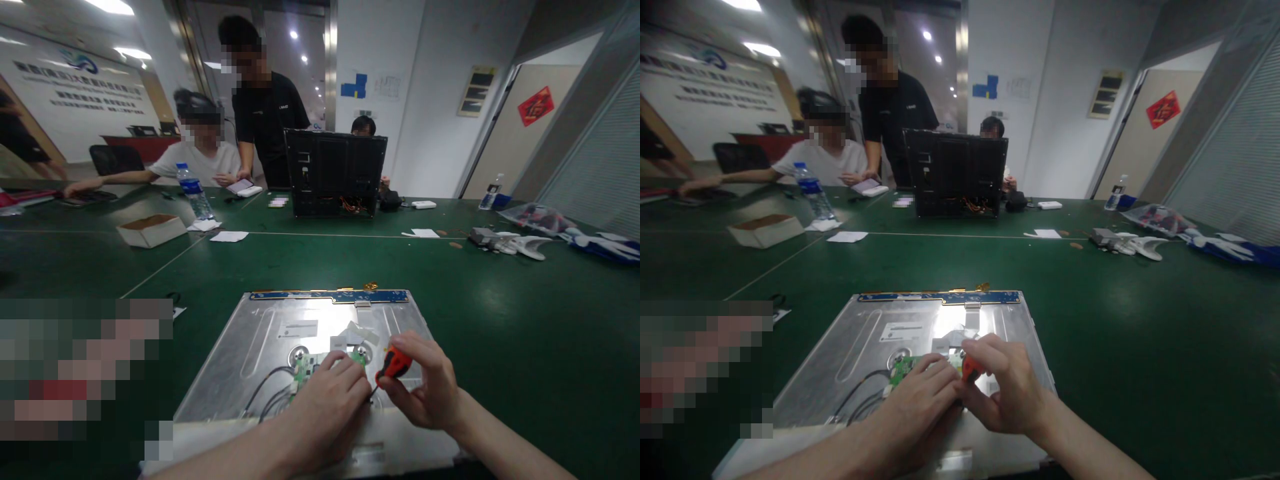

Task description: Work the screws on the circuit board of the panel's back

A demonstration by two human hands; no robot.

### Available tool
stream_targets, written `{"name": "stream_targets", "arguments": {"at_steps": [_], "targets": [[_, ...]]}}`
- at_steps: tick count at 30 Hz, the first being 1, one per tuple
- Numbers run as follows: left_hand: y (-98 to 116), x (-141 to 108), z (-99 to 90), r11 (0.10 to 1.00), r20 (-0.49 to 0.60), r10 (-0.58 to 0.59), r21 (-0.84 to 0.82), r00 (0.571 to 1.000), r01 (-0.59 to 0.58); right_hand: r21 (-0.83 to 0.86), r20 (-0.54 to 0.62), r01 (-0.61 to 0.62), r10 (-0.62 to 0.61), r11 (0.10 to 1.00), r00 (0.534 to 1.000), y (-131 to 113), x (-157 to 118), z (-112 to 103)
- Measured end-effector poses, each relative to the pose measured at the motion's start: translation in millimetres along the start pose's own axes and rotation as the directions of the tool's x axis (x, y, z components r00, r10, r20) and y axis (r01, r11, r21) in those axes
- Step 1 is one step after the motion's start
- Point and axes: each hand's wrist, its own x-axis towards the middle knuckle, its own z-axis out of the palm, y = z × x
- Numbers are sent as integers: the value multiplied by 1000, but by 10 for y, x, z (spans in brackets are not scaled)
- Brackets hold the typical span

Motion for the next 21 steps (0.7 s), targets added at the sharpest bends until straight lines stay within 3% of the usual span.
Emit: {"name": "stream_targets", "arguments": {"at_steps": [5,14,21], "targets": [[-1,7,-7,1000,-7,11,10,1000,-11,47,50,-14,11,999,999,0,-18,-24],[-66,-20,60,999,-12,33,-20,999,-33,-1,-35,35,-35,999,999,-4,-3,32],[-62,-12,55,999,-26,42,-24,999,-42,36,42,14,-15,999,999,-16,28,-16]]}}
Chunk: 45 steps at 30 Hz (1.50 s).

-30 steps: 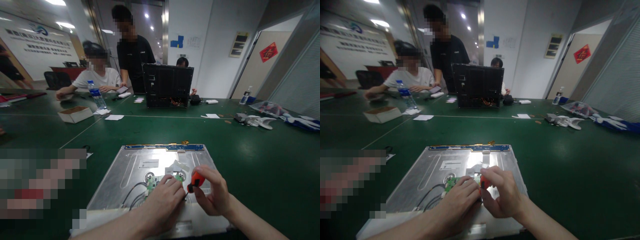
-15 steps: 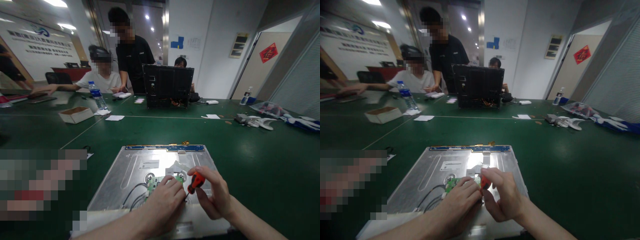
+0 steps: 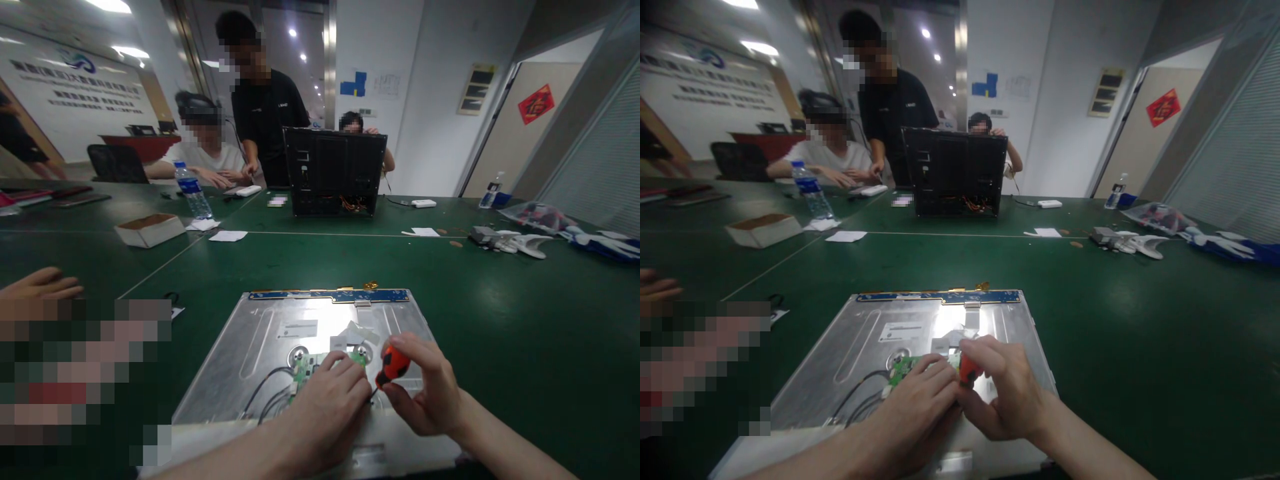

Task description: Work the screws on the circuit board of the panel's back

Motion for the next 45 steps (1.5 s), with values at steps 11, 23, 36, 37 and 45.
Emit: {"name": "stream_targets", "arguments": {"at_steps": [11,23,36,37,45], "targets": [[34,11,-25,1000,19,-25,15,1000,25,-1,-52,15,-15,1000,999,15,-36,30],[5,7,-27,1000,26,-4,0,1000,4,-28,-13,15,-15,1000,1000,15,-34,-5],[37,11,-38,1000,2,-21,-2,1000,21,-73,-58,2,-6,997,998,6,-39,20],[40,10,-34,1000,7,-25,-1,1000,25,-87,-65,2,-8,996,998,5,-40,26],[3,5,-10,1000,12,-1,-3,1000,1,-69,-21,6,-7,998,1000,7,-44,-1]]}}
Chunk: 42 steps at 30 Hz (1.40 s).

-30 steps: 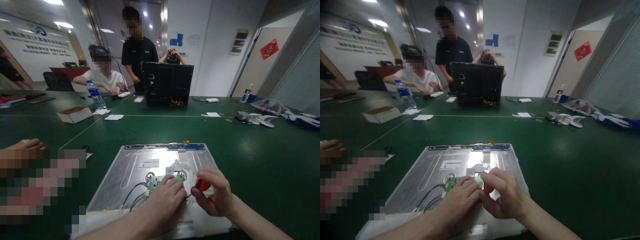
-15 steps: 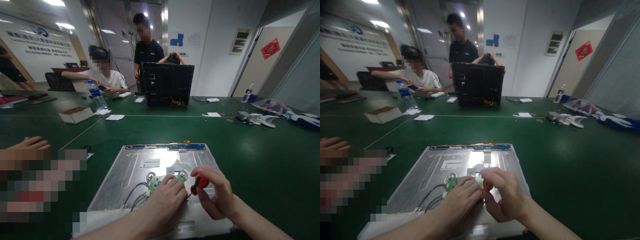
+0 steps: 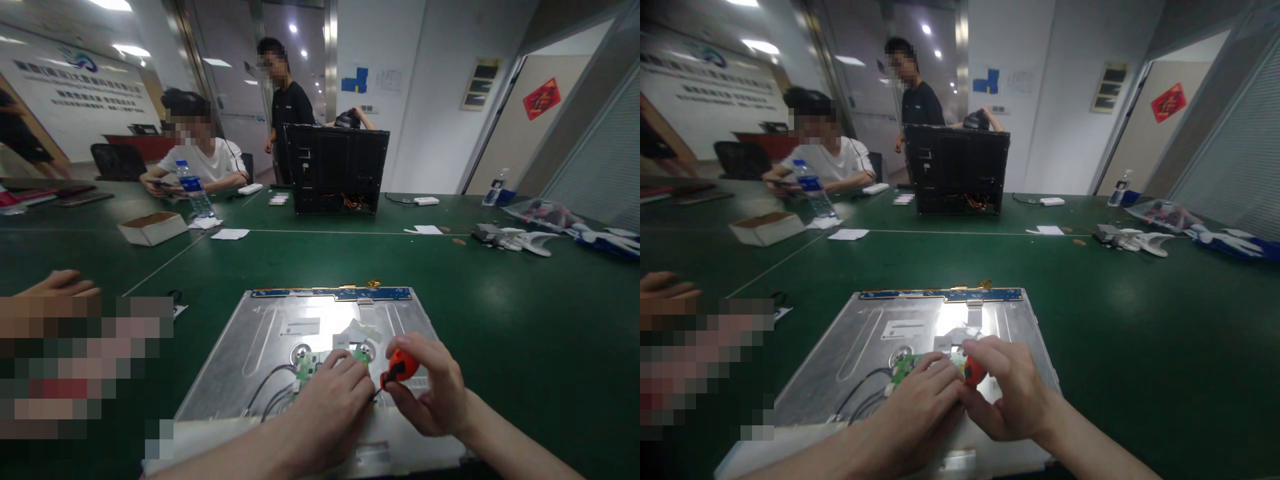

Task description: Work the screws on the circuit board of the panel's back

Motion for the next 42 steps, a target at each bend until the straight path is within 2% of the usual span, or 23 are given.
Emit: {"name": "stream_targets", "arguments": {"at_steps": [4,12,22,29,33,42], "targets": [[8,7,-36,1000,13,2,18,1000,-2,22,29,-2,2,1000,1000,-1,18,-23],[13,0,3,1000,-7,-18,-10,1000,18,-41,-24,-4,3,999,1000,-6,16,14],[34,20,-62,1000,4,-11,-12,1000,11,28,38,-3,2,1000,999,-17,32,-28],[51,9,-18,999,-27,-32,-10,999,32,-28,-42,11,-13,1000,999,-15,31,18],[28,9,-8,1000,-19,-17,-8,1000,17,-66,-10,7,-7,998,1000,-27,42,7],[37,14,-51,999,-9,-19,-26,1000,19,-33,28,-5,6,999,1000,-40,52,-23]]}}
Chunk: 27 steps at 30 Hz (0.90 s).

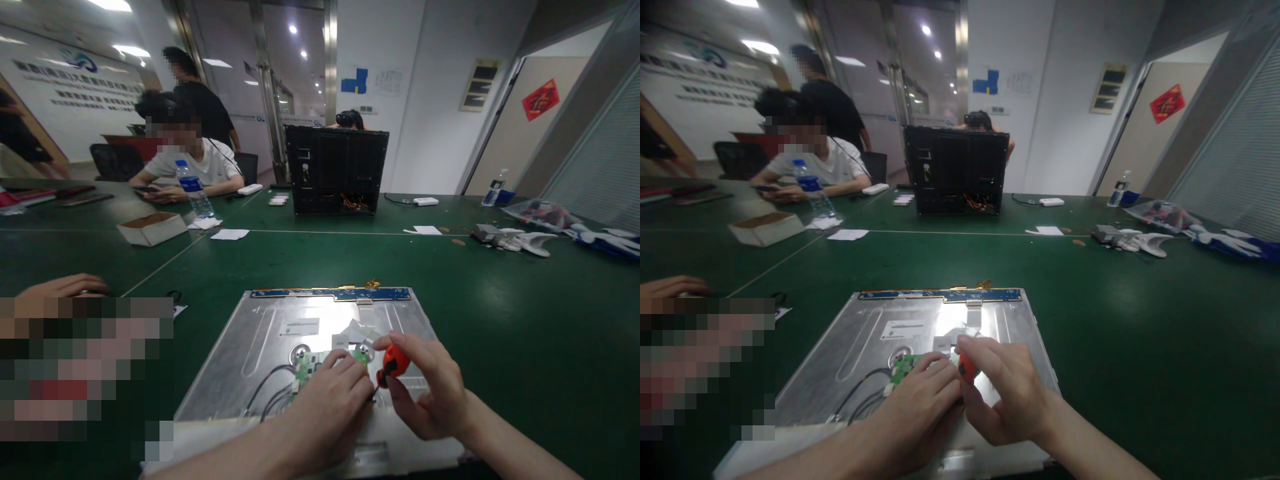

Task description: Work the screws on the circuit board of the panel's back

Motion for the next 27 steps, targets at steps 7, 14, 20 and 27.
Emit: {"name": "stream_targets", "arguments": {"at_steps": [7,14,20,27], "targets": [[-47,-21,64,1000,31,5,18,1000,-6,-13,-46,-2,2,1000,999,27,-40,52],[-16,-12,33,1000,17,-1,25,1000,0,52,8,-22,22,998,1000,24,-51,23],[-6,-8,25,1000,17,-9,9,1000,9,57,-3,-22,22,998,1000,15,-52,22],[-1,-15,27,1000,10,-14,14,1000,13,-2,-40,-11,11,1000,999,28,-52,55]]}}
